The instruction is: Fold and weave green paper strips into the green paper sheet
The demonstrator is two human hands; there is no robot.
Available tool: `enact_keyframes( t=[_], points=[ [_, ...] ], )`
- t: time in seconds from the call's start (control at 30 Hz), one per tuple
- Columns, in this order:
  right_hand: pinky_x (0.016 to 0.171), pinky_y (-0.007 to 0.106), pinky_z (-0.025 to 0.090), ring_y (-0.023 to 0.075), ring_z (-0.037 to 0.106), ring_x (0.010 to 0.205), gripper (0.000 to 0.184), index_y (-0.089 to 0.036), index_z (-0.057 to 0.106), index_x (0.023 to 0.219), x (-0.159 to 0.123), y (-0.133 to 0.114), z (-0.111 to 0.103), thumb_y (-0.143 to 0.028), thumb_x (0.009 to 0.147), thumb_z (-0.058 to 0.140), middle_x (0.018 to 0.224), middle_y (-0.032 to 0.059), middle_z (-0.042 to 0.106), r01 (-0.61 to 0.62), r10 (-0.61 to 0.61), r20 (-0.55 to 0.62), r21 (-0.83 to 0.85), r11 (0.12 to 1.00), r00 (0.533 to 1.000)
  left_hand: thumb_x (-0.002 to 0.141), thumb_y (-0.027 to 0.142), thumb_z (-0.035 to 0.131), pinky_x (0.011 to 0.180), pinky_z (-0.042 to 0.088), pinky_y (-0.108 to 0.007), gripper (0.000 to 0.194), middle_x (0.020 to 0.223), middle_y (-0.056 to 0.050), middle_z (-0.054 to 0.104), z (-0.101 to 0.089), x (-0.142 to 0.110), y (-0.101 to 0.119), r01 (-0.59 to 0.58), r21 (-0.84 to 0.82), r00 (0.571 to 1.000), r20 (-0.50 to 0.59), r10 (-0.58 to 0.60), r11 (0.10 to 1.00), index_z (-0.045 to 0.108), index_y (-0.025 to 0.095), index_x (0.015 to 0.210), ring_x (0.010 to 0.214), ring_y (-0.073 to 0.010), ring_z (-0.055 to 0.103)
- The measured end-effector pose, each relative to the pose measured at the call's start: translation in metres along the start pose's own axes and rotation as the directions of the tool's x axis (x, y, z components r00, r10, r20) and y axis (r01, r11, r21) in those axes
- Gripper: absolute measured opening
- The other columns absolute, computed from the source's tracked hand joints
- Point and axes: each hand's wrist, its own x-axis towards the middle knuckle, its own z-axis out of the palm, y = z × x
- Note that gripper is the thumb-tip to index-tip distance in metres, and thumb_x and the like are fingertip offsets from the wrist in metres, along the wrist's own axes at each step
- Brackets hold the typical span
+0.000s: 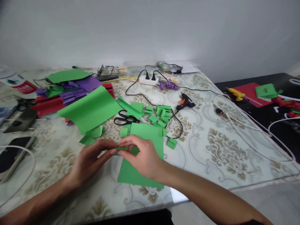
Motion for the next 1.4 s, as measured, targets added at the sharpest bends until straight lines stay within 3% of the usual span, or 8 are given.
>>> enact_keyframes(
  t=[0.13, 0.33, 0.7, 0.93, 1.13, 1.4],
  points=[
    [0.081, 0.029, 0.062, 0.0169, 0.076, 0.085, 0.02, -0.022, 0.077, 0.103, 0.002, -0.001, -0.001, -0.025, 0.085, 0.085, 0.099, 0.0035, 0.083, -0.077, 0.077, 0.001, 0.055, 0.996, 0.997, 0.097, 0.022, 0.075, 0.066, 0.06, -0.016, 0.003, 0.085, 0.001, 0.082, 0.001, 0.001, 0.003, -0.005, 0.057, 0.994, -0.106, 0.011, 0.998, 0.076, 0.022, 0.099, 0.073, -0.0124, 0.077],
    [0.07, 0.026, 0.061, 0.0151, 0.075, 0.071, 0.018, -0.02, 0.08, 0.095, 0.004, 0.001, 0.0, -0.03, 0.083, 0.088, 0.076, 0.0, 0.079, -0.229, 0.227, 0.033, 0.218, 0.949, 0.973, 0.096, 0.025, 0.075, 0.067, 0.062, -0.017, 0.004, 0.083, 0.0, 0.081, 0.0, -0.001, 0.003, 0.002, 0.062, 0.99, -0.139, 0.007, 0.998, 0.077, 0.021, 0.097, 0.071, -0.013, 0.077],
    [0.072, 0.027, 0.064, 0.0148, 0.077, 0.072, 0.016, -0.022, 0.083, 0.091, 0.006, -0.003, 0.001, -0.03, 0.079, 0.09, 0.078, 0.0002, 0.081, -0.282, 0.282, 0.055, 0.368, 0.886, 0.958, 0.093, 0.018, 0.077, 0.068, 0.064, -0.017, 0.005, 0.084, 0.0, 0.081, 0.0, 0.001, 0.005, 0.001, -0.006, 0.99, -0.142, -0.002, 1.0, 0.077, 0.02, 0.097, 0.073, -0.0128, 0.078],
    [0.08, 0.031, 0.065, 0.0173, 0.078, 0.082, 0.025, -0.023, 0.082, 0.095, 0.007, -0.003, 0.0, -0.035, 0.075, 0.093, 0.087, 0.0025, 0.082, -0.318, 0.325, 0.056, 0.422, 0.849, 0.944, 0.094, 0.018, 0.077, 0.069, 0.064, -0.019, 0.007, 0.085, 0.0, 0.081, 0.0, -0.001, 0.003, -0.009, 0.022, 0.989, -0.15, 0.012, 1.0, 0.078, 0.023, 0.099, 0.073, -0.0129, 0.078],
    [0.081, 0.03, 0.065, 0.0159, 0.078, 0.082, 0.025, -0.023, 0.083, 0.094, 0.008, -0.002, 0.0, -0.035, 0.075, 0.093, 0.088, 0.002, 0.083, -0.341, 0.343, 0.079, 0.442, 0.83, 0.936, 0.095, 0.014, 0.075, 0.061, 0.064, -0.02, 0.011, 0.09, -0.001, 0.078, -0.001, -0.003, 0.0, -0.044, -0.035, 0.994, -0.097, 0.04, 0.998, 0.076, 0.021, 0.103, 0.066, -0.0127, 0.077],
    [0.082, 0.033, 0.067, 0.0176, 0.078, 0.081, 0.031, -0.022, 0.083, 0.094, 0.01, -0.004, -0.001, -0.038, 0.071, 0.096, 0.086, 0.002, 0.083, -0.386, 0.382, 0.106, 0.454, 0.803, 0.918, 0.094, 0.013, 0.077, 0.069, 0.066, -0.025, 0.008, 0.088, -0.002, 0.081, 0.0, -0.001, 0.004, -0.122, 0.094, 0.983, -0.124, 0.134, 0.988, 0.075, 0.021, 0.097, 0.074, -0.0163, 0.079]
  ],
)
